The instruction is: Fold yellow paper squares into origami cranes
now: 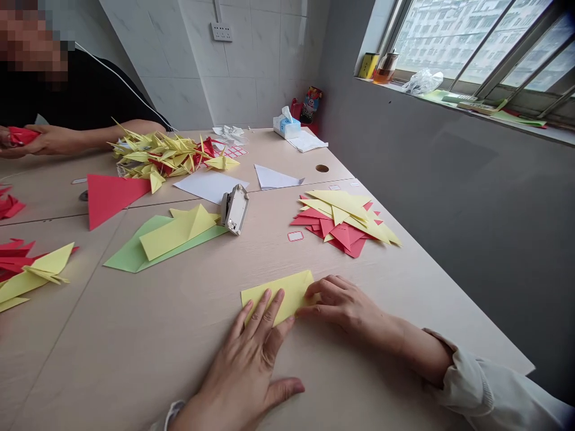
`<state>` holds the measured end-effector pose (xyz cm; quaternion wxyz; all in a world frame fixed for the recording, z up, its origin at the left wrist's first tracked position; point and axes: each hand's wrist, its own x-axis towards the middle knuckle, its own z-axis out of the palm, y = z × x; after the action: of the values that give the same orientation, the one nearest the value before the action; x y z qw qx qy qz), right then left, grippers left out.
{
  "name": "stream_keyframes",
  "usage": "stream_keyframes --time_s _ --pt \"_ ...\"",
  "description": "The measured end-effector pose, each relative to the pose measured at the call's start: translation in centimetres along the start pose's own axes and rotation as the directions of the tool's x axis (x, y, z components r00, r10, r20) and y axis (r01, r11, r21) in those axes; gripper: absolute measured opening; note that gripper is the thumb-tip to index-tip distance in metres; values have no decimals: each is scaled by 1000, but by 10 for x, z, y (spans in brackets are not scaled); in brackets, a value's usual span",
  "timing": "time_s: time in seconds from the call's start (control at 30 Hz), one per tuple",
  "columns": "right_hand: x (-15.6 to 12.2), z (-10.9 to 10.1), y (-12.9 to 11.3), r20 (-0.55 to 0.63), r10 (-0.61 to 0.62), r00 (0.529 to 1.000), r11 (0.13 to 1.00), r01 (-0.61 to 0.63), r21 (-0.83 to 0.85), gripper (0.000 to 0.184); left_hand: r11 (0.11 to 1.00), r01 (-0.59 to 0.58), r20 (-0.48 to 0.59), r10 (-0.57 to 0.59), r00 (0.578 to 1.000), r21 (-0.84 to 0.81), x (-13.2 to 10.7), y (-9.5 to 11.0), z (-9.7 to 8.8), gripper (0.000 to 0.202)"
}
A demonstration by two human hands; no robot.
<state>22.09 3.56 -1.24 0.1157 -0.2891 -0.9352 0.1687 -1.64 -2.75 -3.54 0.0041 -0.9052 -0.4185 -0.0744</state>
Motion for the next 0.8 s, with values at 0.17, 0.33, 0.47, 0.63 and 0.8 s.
stream_keyframes --time_s 0.17,0.33,0.47,0.63,0.8 --pt "3 -4 -5 84 -36 996 986 49 -160 50 997 -14 89 21 996 -78 -15 -21 -15 55" --pt "14 -3 -11 135 -95 986 942 133 -310 62 996 28 156 -15 988 -84 -37 -28 -24 63" --pt "21 3 -20 99 -99 990 904 131 -407 65 992 78 154 -62 986 -100 -49 -26 -27 65" --pt "29 4 -41 42 -74 996 886 85 -457 73 986 114 137 -96 986 -125 -54 -24 -30 70" --pt "41 16 -57 3 -9 1000 933 10 -360 69 982 153 116 -140 983 -112 -55 -21 -26 75"
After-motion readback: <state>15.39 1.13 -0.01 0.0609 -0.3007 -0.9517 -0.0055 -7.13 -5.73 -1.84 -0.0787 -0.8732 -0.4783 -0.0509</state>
